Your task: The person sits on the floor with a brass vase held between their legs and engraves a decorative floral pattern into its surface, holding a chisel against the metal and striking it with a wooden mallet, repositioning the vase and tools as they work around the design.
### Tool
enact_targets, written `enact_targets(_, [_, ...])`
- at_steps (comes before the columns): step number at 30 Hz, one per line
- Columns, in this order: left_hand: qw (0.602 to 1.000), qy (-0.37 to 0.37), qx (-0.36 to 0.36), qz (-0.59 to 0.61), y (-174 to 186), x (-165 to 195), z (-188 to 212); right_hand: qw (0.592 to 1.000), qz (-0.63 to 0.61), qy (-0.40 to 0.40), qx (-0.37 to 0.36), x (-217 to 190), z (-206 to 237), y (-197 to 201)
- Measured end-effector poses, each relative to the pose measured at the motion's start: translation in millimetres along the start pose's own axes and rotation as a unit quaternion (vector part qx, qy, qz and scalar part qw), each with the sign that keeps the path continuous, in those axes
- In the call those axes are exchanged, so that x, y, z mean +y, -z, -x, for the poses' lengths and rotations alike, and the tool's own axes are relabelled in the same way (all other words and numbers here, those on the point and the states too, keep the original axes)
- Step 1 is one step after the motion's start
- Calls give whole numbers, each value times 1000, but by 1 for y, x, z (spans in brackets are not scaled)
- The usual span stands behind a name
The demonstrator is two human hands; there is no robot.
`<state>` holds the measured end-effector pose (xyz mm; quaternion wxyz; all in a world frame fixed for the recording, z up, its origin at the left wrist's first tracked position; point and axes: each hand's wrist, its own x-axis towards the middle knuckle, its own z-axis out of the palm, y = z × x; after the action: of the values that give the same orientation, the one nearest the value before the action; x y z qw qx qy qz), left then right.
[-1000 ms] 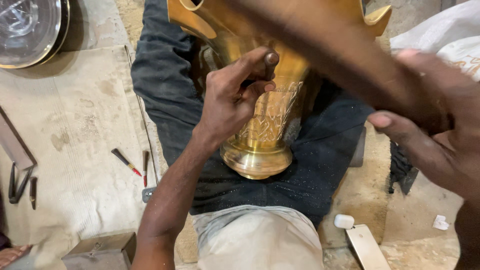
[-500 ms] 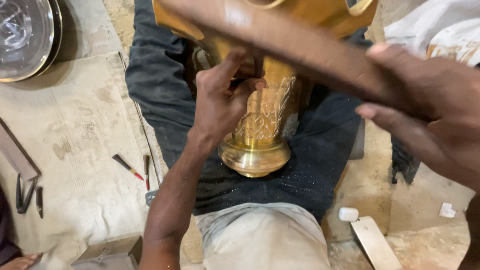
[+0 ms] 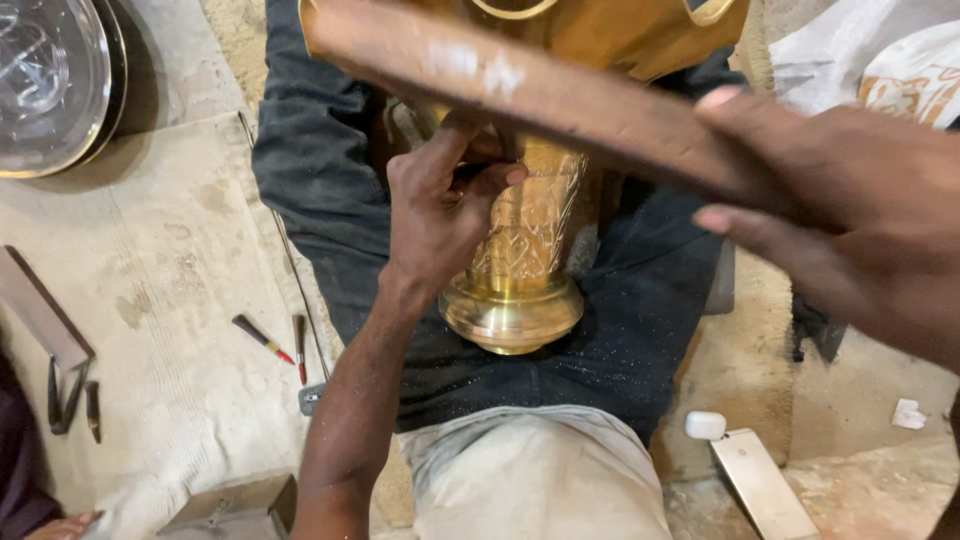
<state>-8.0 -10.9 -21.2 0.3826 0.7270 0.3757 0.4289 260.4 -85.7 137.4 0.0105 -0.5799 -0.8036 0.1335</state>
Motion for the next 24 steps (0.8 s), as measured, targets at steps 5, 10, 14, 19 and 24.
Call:
enact_targets(5, [1000, -9, 12, 20, -2, 1, 4, 996, -47, 61, 54, 2, 0, -1])
enact_targets(10, [999, 2, 19, 37, -4, -1, 8, 998, 6, -50, -43, 0, 3, 1])
enact_targets(14, [1000, -21, 21, 9, -5, -7, 8, 998, 26, -37, -49, -10, -1, 5])
enact_targets(19, [998, -34, 39, 42, -8, -7, 10, 989, -144, -28, 38, -16, -6, 14])
enact_targets(24, [999, -31, 40, 14, -6, -4, 10, 990, 59, -94, -83, -10, -5, 10])
